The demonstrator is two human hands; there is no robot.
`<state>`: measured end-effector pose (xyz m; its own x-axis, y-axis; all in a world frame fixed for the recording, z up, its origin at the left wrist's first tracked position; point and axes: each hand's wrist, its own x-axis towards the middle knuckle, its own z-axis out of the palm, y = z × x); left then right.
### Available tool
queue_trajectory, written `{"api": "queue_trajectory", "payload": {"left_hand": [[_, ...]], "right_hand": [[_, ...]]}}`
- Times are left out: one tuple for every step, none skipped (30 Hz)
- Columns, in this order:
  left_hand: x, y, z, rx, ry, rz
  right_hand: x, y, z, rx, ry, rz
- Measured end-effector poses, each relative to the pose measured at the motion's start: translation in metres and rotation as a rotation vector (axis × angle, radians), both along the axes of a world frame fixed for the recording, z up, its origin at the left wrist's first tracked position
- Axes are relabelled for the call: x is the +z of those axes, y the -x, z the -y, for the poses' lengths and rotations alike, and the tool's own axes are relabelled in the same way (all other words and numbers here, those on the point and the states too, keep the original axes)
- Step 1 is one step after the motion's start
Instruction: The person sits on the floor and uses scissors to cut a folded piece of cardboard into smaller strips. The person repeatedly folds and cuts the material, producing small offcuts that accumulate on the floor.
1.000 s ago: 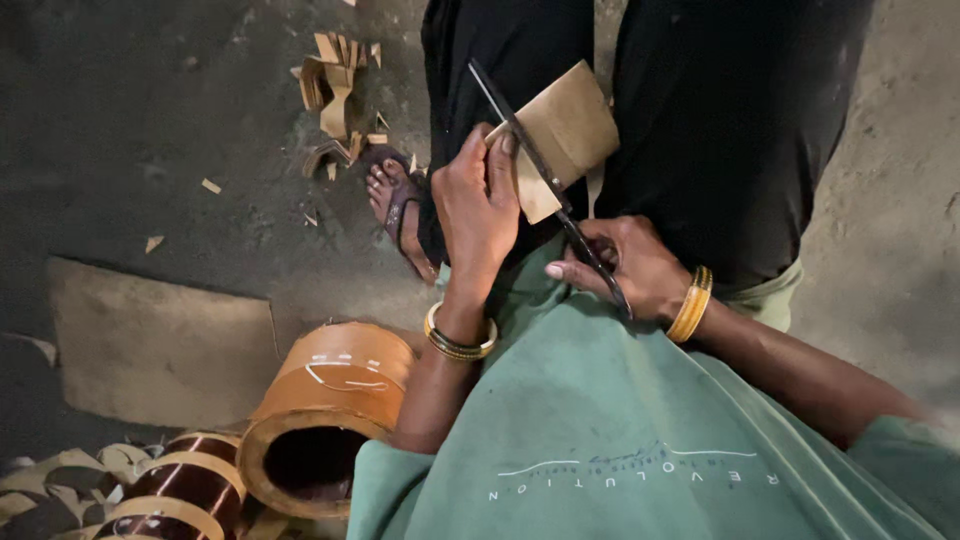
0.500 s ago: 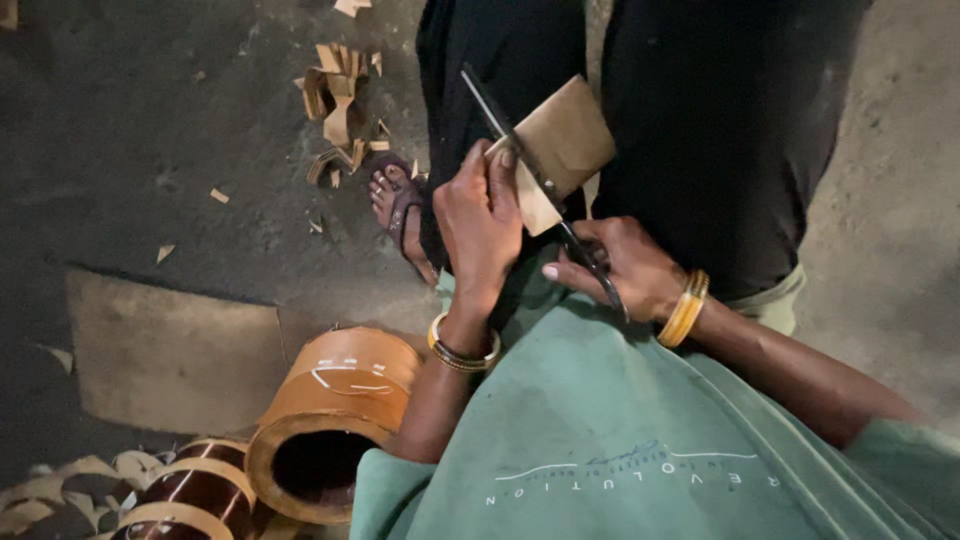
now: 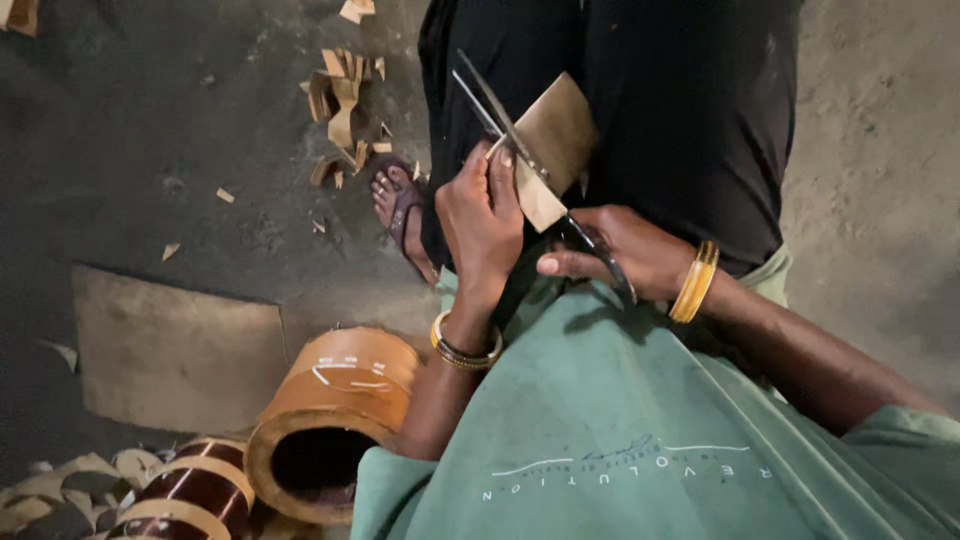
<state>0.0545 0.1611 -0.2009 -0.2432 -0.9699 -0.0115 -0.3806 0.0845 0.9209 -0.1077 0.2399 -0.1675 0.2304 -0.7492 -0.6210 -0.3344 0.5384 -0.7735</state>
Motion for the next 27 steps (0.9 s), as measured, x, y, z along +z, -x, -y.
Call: {"api": "queue_trajectory", "payload": {"left_hand": [[0.0,0.0,0.0,0.002,0.005,-0.001],[-0.001,0.001,0.001,0.001,0.02,-0.007],[-0.003,0.002,0.003,0.011,-0.04,0.016],[-0.005,0.003,0.005,0.018,-0.109,0.038],[-0.006,0.003,0.006,0.025,-0.18,0.062],[-0.008,0.004,0.009,0.02,-0.154,0.053],[-0.011,0.004,0.012,0.017,-0.129,0.047],[-0.013,0.003,0.013,0.016,-0.109,0.043],[-0.016,0.002,0.014,0.013,-0.118,0.054],[-0.02,0.001,0.017,0.007,-0.117,0.066],[-0.022,0.001,0.018,-0.004,-0.122,0.075],[-0.025,0.002,0.019,-0.011,-0.159,-0.041],[-0.028,0.002,0.023,-0.015,-0.191,-0.156],[-0.03,0.002,0.025,-0.021,-0.217,-0.268],[-0.031,0.002,0.027,0.011,-0.34,-0.346],[-0.03,0.0,0.029,0.044,-0.459,-0.423],[-0.028,-0.002,0.029,0.079,-0.583,-0.501],[-0.024,-0.008,0.025,0.1,-0.572,-0.553],[-0.02,-0.012,0.026,0.126,-0.558,-0.606],[-0.015,-0.018,0.023,0.154,-0.544,-0.656],[-0.009,-0.025,0.022,0.169,-0.499,-0.597],[-0.004,-0.032,0.02,0.181,-0.453,-0.539],[0.0,-0.039,0.017,0.192,-0.408,-0.48],[0.004,-0.046,0.013,0.176,-0.392,-0.512],[0.005,-0.051,0.009,0.155,-0.375,-0.548],[0.006,-0.054,0.005,0.133,-0.355,-0.585],[0.003,-0.056,0.001,0.133,-0.368,-0.665]], "right_hand": [[-0.001,0.001,-0.001,0.016,-0.008,-0.018],[-0.004,0.002,0.0,0.03,-0.007,-0.041],[-0.007,0.003,0.001,0.008,-0.002,-0.03],[-0.008,0.004,0.0,-0.015,-0.005,-0.021],[-0.01,0.005,-0.002,-0.038,-0.009,-0.01],[-0.012,0.004,-0.002,-0.078,-0.028,0.0],[-0.015,0.002,-0.002,-0.117,-0.047,0.013],[-0.017,0.0,-0.002,-0.154,-0.072,0.027],[-0.019,-0.002,-0.002,-0.181,-0.077,0.01],[-0.022,-0.004,0.001,-0.211,-0.072,-0.006],[-0.022,-0.005,0.002,-0.246,-0.073,-0.025],[-0.021,-0.004,0.003,-0.24,-0.091,-0.017],[-0.019,-0.003,0.006,-0.233,-0.102,-0.008],[-0.017,-0.001,0.009,-0.227,-0.107,0.005],[-0.012,0.003,0.011,-0.205,-0.113,0.018],[-0.006,0.006,0.011,-0.179,-0.114,0.034],[0.001,0.009,0.011,-0.15,-0.122,0.05],[0.009,0.008,0.008,-0.163,-0.092,0.11],[0.016,0.009,0.008,-0.17,-0.064,0.172],[0.022,0.008,0.006,-0.176,-0.038,0.237],[0.027,0.007,0.006,-0.104,0.086,0.099],[0.033,0.008,0.005,-0.034,0.213,-0.04],[0.036,0.007,0.005,0.032,0.341,-0.178],[0.037,0.005,0.005,0.042,0.446,-0.198],[0.038,0.003,0.005,0.049,0.552,-0.222],[0.039,0.002,0.004,0.057,0.661,-0.246],[0.038,0.001,0.002,0.07,0.585,-0.244]]}}
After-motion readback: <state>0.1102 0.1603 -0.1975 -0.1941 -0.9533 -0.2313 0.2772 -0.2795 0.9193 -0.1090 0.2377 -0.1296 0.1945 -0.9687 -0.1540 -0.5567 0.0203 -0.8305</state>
